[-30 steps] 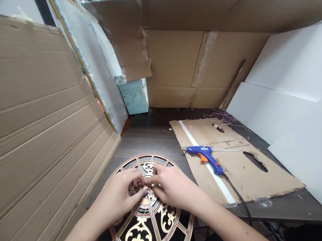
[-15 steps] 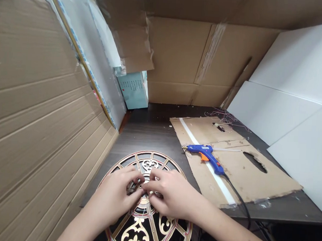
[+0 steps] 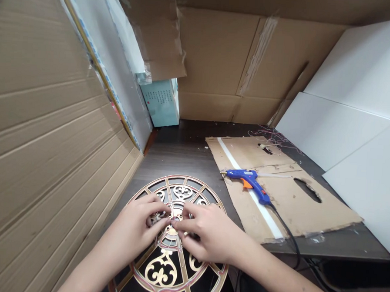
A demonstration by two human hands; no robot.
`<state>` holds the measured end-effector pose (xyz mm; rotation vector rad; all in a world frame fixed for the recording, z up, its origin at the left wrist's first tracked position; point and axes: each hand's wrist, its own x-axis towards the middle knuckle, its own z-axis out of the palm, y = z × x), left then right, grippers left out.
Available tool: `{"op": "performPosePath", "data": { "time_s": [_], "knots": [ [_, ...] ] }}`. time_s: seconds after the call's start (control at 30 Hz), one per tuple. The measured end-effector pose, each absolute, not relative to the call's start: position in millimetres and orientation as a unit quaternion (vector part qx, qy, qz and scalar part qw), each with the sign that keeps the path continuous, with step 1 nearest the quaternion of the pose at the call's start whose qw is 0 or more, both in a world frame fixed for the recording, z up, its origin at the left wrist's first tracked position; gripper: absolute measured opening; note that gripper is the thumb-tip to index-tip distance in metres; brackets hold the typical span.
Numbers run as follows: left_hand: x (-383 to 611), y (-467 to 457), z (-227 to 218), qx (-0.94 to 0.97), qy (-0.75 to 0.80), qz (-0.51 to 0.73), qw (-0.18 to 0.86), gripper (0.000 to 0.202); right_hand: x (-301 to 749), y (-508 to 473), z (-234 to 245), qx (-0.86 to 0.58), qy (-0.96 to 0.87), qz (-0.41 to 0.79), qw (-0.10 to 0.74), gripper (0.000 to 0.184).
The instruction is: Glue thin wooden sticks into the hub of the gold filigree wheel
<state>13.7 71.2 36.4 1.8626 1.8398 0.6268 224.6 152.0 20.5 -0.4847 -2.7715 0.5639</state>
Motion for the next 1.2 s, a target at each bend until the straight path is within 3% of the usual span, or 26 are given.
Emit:
{"op": "performPosePath", "data": {
  "time_s": [0.17,0.77,1.03,1.1,1.2],
  "knots": [
    [17,71,39,0.685,0.671,0.202,0.199,0.019,224,150,20,-0.167,-0.961,0.172,0.136,0.029],
    [24,81,43,0.68,0.693,0.171,0.168,0.012,228,148,19,-0.14,-0.969,0.148,0.143,0.032],
    [24,79,42,0.685,0.693,0.16,0.155,0.012,241,150,21,-0.133,-0.941,0.105,0.292,0.02],
    [24,79,42,0.685,0.694,0.158,0.154,0.012,255,159,29,-0.193,-0.915,0.095,0.342,0.019],
    [24,79,41,0.684,0.696,0.157,0.151,0.01,284,183,36,-0.393,-0.842,0.022,0.369,0.02]
  ]
}}
